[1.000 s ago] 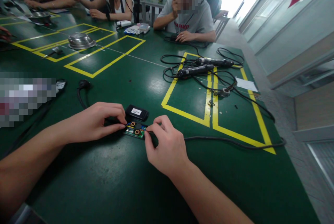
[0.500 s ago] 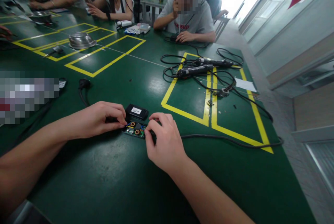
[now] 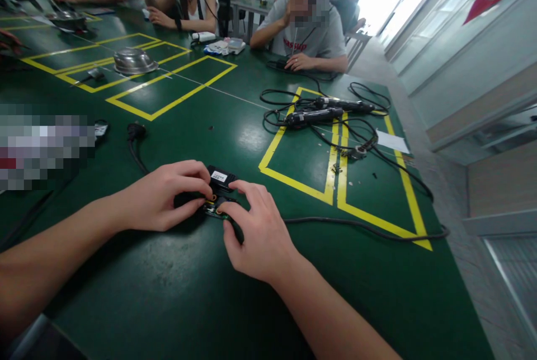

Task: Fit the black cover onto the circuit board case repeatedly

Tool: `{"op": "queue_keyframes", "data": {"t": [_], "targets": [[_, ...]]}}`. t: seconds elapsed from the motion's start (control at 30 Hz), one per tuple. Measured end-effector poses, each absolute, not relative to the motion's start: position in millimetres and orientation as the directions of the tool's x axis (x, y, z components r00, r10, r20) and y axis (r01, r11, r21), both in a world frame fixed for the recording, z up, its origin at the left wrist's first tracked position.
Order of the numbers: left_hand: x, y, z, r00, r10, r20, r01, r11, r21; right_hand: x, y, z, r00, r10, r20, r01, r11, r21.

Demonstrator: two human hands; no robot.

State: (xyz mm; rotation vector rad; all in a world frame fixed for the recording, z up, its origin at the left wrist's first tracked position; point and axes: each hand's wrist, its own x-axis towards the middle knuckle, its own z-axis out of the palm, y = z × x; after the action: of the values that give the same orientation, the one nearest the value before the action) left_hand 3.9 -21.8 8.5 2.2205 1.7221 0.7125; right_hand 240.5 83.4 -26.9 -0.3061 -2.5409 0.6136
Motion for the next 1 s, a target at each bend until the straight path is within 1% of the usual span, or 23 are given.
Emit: {"op": "queue_keyframes", "data": {"t": [0.17,0.27,0.5,0.67,0.73,0.83,1.0], "targets": [[3,-22,9,0.222,0.945,0.239,0.854,-0.307,0.421,241,84,-27,-0.855,0.306,0.419,0.086,0.88,-0.467],[5,-23,10,0.23,0.948,0.219,0.873,-0.3,0.384,241,83,-28,-0.848,0.308,0.432,0.082,0.881,-0.466],[17,-25,15,0.277,0.937,0.213,0.912,-0.327,0.248,241,83,-28,-0.844,0.309,0.439,0.084,0.883,-0.461],[33,-28,19,0.228,0.957,0.177,0.951,-0.258,0.171,241,83,-27,-0.847,0.318,0.427,0.091,0.877,-0.473],[38,-29,20,0.202,0.967,0.157,0.961,-0.227,0.159,240,83,-26,-0.848,0.322,0.42,0.092,0.871,-0.482],[40,-29,22,0.178,0.975,0.135,0.965,-0.2,0.172,240,83,-25,-0.849,0.336,0.408,0.101,0.861,-0.498],[34,-27,24,0.197,0.974,0.116,0.955,-0.217,0.203,239,83,-25,-0.845,0.335,0.416,0.093,0.859,-0.504]]}}
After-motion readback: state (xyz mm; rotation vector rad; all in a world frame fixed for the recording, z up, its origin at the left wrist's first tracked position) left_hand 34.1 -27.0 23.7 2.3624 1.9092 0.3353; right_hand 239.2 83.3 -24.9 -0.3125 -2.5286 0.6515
